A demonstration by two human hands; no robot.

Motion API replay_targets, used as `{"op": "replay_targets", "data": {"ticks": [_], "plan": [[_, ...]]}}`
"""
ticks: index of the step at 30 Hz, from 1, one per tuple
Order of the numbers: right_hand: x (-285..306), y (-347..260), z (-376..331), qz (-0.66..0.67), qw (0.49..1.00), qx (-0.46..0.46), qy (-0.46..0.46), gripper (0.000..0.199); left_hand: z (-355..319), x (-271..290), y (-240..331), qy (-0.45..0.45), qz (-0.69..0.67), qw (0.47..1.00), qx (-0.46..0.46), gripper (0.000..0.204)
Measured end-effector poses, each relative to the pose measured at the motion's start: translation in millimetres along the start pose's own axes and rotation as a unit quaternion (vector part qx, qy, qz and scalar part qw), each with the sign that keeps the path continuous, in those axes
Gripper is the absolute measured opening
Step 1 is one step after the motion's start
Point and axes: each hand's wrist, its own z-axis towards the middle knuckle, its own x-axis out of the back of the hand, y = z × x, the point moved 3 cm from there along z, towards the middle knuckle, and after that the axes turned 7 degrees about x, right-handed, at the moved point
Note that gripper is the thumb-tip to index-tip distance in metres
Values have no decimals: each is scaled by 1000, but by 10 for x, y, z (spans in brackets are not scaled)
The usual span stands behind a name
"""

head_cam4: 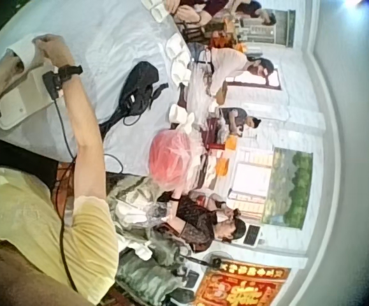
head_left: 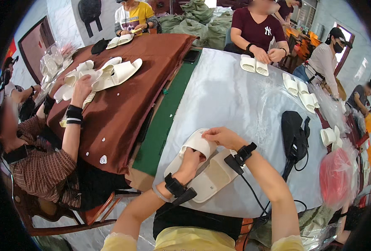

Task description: The recorder is assembling and inspecting white slippers at a manufacturing station.

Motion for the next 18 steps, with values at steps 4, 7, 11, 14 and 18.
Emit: {"op": "replay_targets", "data": {"ticks": [4, 7, 11, 14, 18], "plan": [[158, 4, -143, -77, 988, 87, 103, 22, -222, 26, -30, -9, 11, 1000, -27, 28], [243, -216, -374, -207, 913, 222, 273, 17, -500, 139, 22, 6, 280, 952, -122, 29], [270, -258, -614, 137, 919, 200, 310, 21, -350, -198, 717, -63, 548, 766, -332, 38], [196, -137, -686, 313, 875, 204, 309, 23, 0, -111, 830, -166, 612, 668, -391, 49], [406, -15, -889, 212, 887, 231, 339, 22, 132, -78, 623, -227, 695, 613, -300, 61]]}}
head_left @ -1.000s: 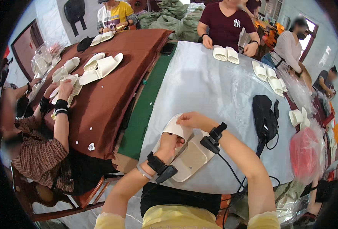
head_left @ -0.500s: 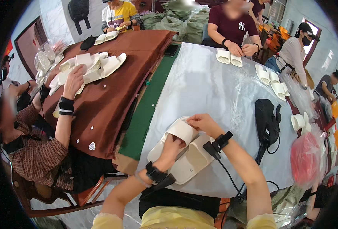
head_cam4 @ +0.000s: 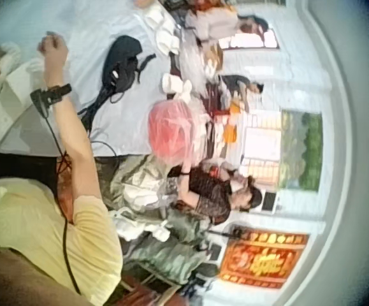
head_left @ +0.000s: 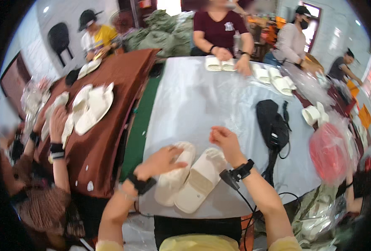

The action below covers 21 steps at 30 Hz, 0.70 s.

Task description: The recorder is assembling and inspecting white slippers at a manufacturing station.

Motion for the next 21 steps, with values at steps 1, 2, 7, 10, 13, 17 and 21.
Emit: {"op": "replay_targets", "data": {"ticks": [1, 2, 7, 10, 13, 17, 21], "plan": [[-1, -38, -5, -31, 999, 21, 8, 20, -53, 42, 212, 3, 36, 999, 29, 61], [-47, -46, 6, -56, 998, 37, -15, 21, -86, 42, 356, -25, 41, 996, 73, 61], [-417, -176, -14, -40, 990, 36, -130, 23, 24, 61, 622, 165, -77, 983, 28, 41], [-462, -61, -96, -23, 990, 45, -129, 20, 240, -23, 505, 70, -467, 874, 113, 29], [-407, -75, -194, 45, 995, 30, -85, 19, 285, -143, 407, 93, -463, 866, 163, 25], [36, -22, -147, -188, 967, 170, -4, 20, 363, -141, 370, 130, -459, 859, 185, 22], [212, 247, -360, -160, 987, -2, 24, 21, 317, -148, 349, 121, -433, 869, 207, 22]]}}
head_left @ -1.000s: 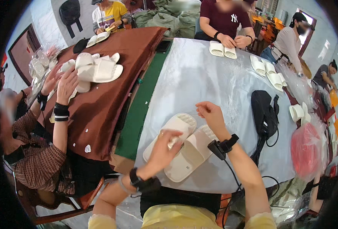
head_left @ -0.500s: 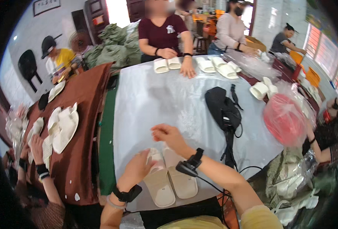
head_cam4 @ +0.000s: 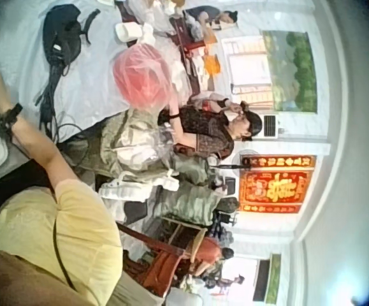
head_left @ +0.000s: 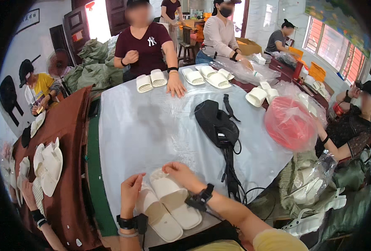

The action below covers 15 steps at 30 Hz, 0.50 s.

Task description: The recorder is assembling and inspecting white slippers at a manufacturing station.

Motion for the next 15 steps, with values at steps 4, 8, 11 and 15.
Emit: {"op": "replay_targets", "data": {"ticks": [4, 8, 11, 15], "plan": [[-130, -16, -318, 24, 997, -24, 68, 20, 34, -3, -51, -25, 93, 995, -18, 21], [-226, -51, -322, 4, 999, 9, 41, 22, -6, -60, 122, -33, 186, 977, -101, 20], [-217, -245, -77, 12, 999, 21, -29, 24, -117, -95, 342, 40, 315, 904, -287, 20], [-310, -209, 86, 51, 993, -69, -85, 26, -35, -4, 176, 37, 98, 988, -115, 20]]}}
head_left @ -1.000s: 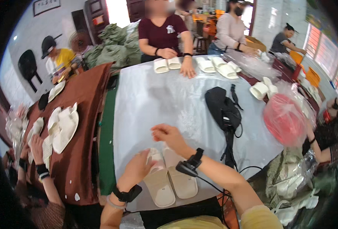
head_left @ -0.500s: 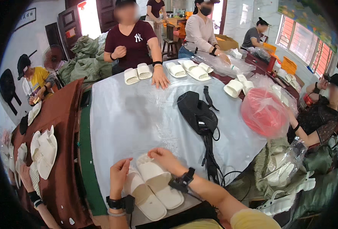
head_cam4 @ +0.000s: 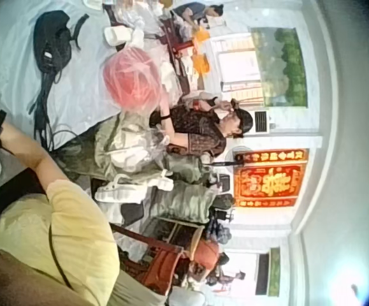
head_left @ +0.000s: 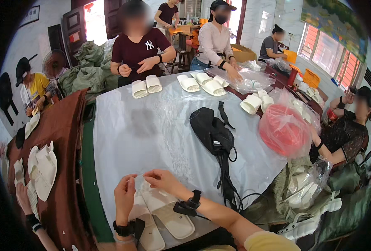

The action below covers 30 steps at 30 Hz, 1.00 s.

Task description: The recorder is assembling and inspecting white slippers at a manufacturing station.

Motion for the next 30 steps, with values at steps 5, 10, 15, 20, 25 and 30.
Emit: {"op": "replay_targets", "data": {"ticks": [5, 10, 15, 20, 25, 30], "plan": [[-23, 96, -29, -80, 997, -12, 7, 26, 38, -31, -228, -27, -74, 995, 67, 19], [-41, 135, -28, -65, 995, 48, 61, 25, -19, -140, -171, -53, 2, 997, 54, 21], [-53, 178, -56, 2, 994, 17, 110, 23, -23, -144, -293, -26, -46, 996, 78, 20], [-111, 117, -91, -52, 989, 106, 89, 19, -24, -120, -323, -41, 31, 998, 37, 18], [-160, 86, -82, -130, 977, 157, 56, 16, -42, -129, -273, -52, 83, 995, 11, 18], [-135, 29, -89, -148, 964, 202, 91, 13, -11, -149, -225, -49, 6, 998, 46, 17]]}}
